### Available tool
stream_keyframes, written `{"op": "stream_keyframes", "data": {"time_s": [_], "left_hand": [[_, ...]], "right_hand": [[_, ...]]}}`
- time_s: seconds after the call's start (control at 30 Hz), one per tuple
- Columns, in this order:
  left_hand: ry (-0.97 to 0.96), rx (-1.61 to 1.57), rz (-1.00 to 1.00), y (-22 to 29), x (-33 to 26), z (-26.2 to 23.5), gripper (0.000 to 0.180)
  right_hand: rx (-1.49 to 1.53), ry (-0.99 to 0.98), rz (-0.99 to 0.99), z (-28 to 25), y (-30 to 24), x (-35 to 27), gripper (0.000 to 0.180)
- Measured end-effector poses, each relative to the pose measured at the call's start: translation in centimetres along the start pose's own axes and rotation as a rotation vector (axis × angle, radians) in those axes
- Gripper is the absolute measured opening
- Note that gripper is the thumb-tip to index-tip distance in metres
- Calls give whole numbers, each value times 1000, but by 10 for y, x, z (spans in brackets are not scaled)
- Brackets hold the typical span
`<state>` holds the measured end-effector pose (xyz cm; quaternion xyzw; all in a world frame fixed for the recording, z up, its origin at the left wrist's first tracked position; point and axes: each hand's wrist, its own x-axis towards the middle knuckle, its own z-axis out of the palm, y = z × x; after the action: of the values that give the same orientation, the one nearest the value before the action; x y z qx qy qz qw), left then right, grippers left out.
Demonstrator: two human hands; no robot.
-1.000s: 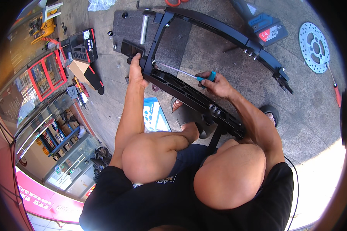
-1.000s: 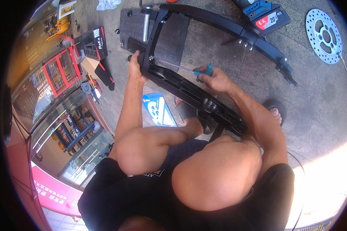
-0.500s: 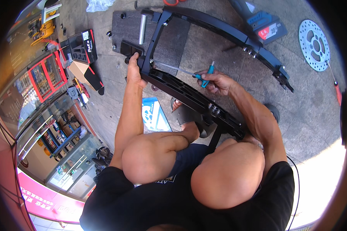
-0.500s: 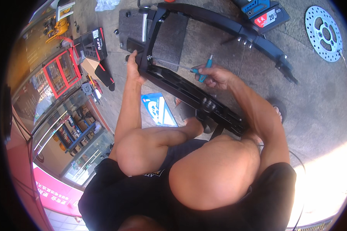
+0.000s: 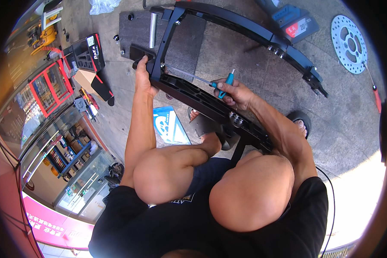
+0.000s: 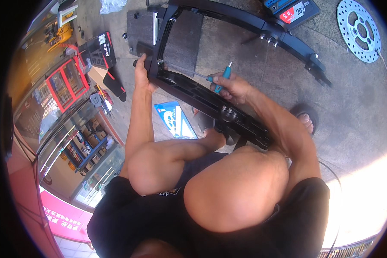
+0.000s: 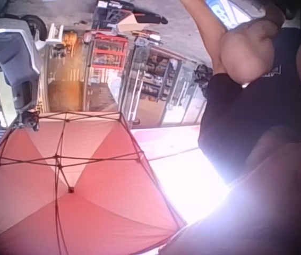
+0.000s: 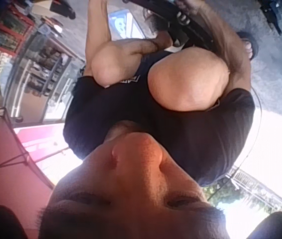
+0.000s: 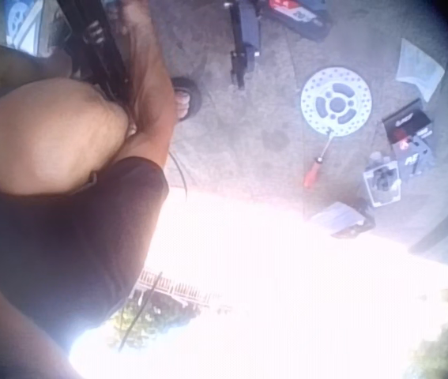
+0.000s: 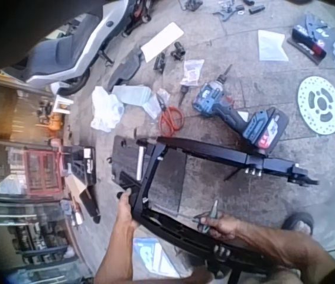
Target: The person assembles a black metal frame on the floor, attaching brackets and a cylindrical tube using a T-handle Allen key. The person tightens bolts, inserts the tube, and secures end caps to complete the assembly.
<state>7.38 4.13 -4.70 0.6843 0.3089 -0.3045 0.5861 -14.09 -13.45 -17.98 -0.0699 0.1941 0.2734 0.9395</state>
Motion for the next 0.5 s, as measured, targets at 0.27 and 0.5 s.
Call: {"op": "stream_keyframes", "data": {"time_s": [0.27,0.5], "left_hand": [[7,13,13,1,-3,5,41],[-38,18,33,13,-6,6,40]], "right_hand": [[-13,22,190,-3,-9,9,30],[15,103,199,4,-1,28,32]]}}
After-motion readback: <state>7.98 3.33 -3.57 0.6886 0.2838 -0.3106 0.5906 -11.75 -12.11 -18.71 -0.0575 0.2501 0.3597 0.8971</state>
